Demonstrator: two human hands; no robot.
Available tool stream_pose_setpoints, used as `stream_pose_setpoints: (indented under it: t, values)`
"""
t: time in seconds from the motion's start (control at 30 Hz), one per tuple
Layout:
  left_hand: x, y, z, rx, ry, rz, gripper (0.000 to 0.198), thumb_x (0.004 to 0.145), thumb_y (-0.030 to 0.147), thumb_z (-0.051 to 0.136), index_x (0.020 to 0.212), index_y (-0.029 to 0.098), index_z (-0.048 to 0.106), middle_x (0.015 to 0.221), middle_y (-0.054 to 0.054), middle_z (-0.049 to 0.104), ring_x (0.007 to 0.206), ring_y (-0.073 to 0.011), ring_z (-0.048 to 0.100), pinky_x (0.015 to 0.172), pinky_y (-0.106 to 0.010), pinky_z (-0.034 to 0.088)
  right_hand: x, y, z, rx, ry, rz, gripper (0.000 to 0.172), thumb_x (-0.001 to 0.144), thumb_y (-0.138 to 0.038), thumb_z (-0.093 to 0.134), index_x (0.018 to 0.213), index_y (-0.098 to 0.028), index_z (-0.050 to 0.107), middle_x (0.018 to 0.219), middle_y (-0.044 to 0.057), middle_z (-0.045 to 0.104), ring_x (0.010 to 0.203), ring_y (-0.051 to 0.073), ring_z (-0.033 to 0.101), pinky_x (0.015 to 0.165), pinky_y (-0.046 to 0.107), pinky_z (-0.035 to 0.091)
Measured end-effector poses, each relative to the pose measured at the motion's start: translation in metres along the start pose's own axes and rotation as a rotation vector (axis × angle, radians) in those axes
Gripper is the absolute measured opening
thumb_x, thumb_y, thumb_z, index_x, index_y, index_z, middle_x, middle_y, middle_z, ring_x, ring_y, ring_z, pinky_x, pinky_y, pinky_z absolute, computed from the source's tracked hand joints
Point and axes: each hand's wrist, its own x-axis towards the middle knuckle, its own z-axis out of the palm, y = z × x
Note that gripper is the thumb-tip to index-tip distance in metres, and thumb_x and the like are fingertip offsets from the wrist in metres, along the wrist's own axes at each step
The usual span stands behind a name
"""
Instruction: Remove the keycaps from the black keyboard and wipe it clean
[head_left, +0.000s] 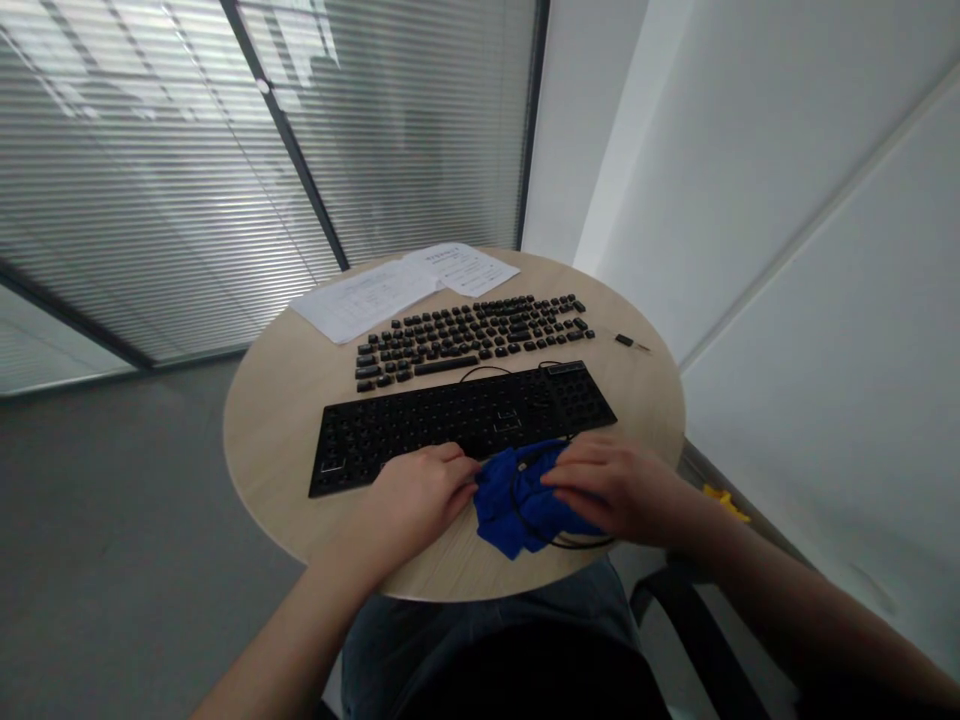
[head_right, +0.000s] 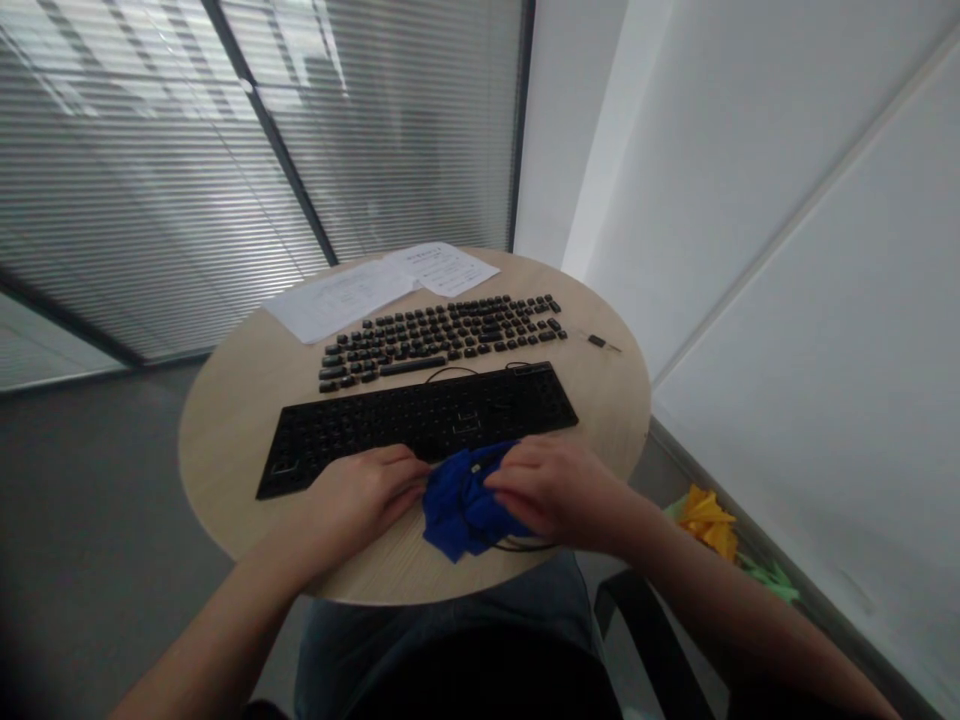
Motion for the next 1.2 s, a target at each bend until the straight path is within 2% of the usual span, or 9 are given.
stream_pose_setpoints:
  t: [0.17, 0.27, 0.37, 0.47, 0.57, 0.67, 0.83, 1.0, 1.2]
  values:
    - [-0.015, 0.013, 0.018, -0.088, 0.169, -0.011, 0.027, 0.101, 0.023, 0.066, 0.127, 0.021, 0.074, 0.119, -0.008, 0.074, 0.102, -0.0242, 0.075, 0.091, -0.039, 0.064, -0.006, -0.036, 0.025, -0.036, -0.109, 0.155, 0.05, 0.095, -0.036, 0.077, 0.141, -0.019, 0.066, 0.122, 0.013, 0.075, 0.107, 0.03, 0.07, 0.091, 0.046, 0.06]
    - [-0.021, 0.027, 0.028, -0.119, 0.179, 0.007, 0.042, 0.096, 0.029, 0.075, 0.136, 0.02, 0.068, 0.134, -0.011, 0.07, 0.114, -0.0291, 0.073, 0.1, -0.046, 0.063, -0.012, -0.046, 0.03, -0.064, -0.154, 0.212, 0.068, 0.087, -0.038, 0.085, 0.148, -0.021, 0.061, 0.123, 0.013, 0.073, 0.107, 0.033, 0.069, 0.09, 0.051, 0.061]
    - [-0.022, 0.037, 0.037, -0.115, 0.164, 0.006, 0.06, 0.088, 0.029, 0.084, 0.143, 0.02, 0.063, 0.145, -0.014, 0.065, 0.122, -0.0333, 0.071, 0.105, -0.05, 0.061, -0.018, -0.055, 0.035, -0.136, -0.176, 0.213, 0.062, 0.088, -0.016, 0.076, 0.147, -0.021, 0.062, 0.118, 0.012, 0.074, 0.101, 0.032, 0.07, 0.087, 0.049, 0.062]
    - [-0.019, 0.039, 0.043, -0.139, 0.176, 0.013, 0.066, 0.085, 0.027, 0.086, 0.145, 0.018, 0.059, 0.147, -0.015, 0.064, 0.125, -0.0337, 0.069, 0.107, -0.05, 0.06, -0.024, -0.056, 0.038, -0.115, -0.086, 0.21, 0.055, 0.088, -0.002, 0.061, 0.139, -0.019, 0.067, 0.111, 0.011, 0.076, 0.096, 0.028, 0.072, 0.085, 0.045, 0.063]
    - [-0.016, 0.039, 0.046, -0.166, 0.199, 0.026, 0.053, 0.086, 0.019, 0.08, 0.136, 0.019, 0.063, 0.131, -0.011, 0.071, 0.115, -0.0311, 0.071, 0.1, -0.048, 0.061, -0.032, -0.046, 0.032, 0.014, 0.088, 0.248, 0.047, 0.095, -0.004, 0.051, 0.136, -0.02, 0.068, 0.104, 0.009, 0.076, 0.088, 0.022, 0.073, 0.08, 0.036, 0.063]
    - [-0.012, 0.042, 0.048, -0.152, 0.25, 0.088, 0.028, 0.086, 0.01, 0.07, 0.112, 0.02, 0.069, 0.108, -0.006, 0.073, 0.1, -0.0264, 0.071, 0.087, -0.039, 0.061, -0.04, -0.029, 0.02, 0.085, 0.289, 0.349, 0.038, 0.103, -0.011, 0.051, 0.134, -0.023, 0.069, 0.105, 0.008, 0.077, 0.088, 0.019, 0.075, 0.077, 0.03, 0.062]
    - [-0.014, 0.047, 0.05, -0.12, 0.474, 0.306, 0.017, 0.09, 0.009, 0.057, 0.1, 0.019, 0.067, 0.095, -0.006, 0.068, 0.085, -0.0223, 0.063, 0.074, -0.034, 0.056, -0.049, 0.0, 0.009, 0.126, 0.458, 0.471, 0.032, 0.106, -0.021, 0.056, 0.133, -0.025, 0.073, 0.102, 0.007, 0.078, 0.083, 0.017, 0.075, 0.072, 0.028, 0.062]
    - [-0.024, 0.057, 0.035, -0.168, 0.644, 0.434, 0.014, 0.099, 0.015, 0.052, 0.101, 0.02, 0.065, 0.092, -0.007, 0.065, 0.079, -0.0199, 0.058, 0.069, -0.033, 0.054, -0.053, 0.013, 0.012, 0.176, 0.484, 0.523, 0.036, 0.106, -0.022, 0.051, 0.135, -0.024, 0.072, 0.1, 0.007, 0.077, 0.071, 0.016, 0.072, 0.068, 0.031, 0.064]
    - [-0.038, 0.083, 0.028, -0.252, 0.898, 0.554, 0.022, 0.105, 0.019, 0.048, 0.088, 0.021, 0.061, 0.077, -0.001, 0.059, 0.065, -0.0151, 0.053, 0.054, -0.029, 0.051, -0.056, 0.006, 0.015, 0.095, 0.369, 0.422, 0.03, 0.103, -0.018, 0.056, 0.122, -0.025, 0.079, 0.115, 0.01, 0.08, 0.103, 0.024, 0.078, 0.088, 0.038, 0.066]
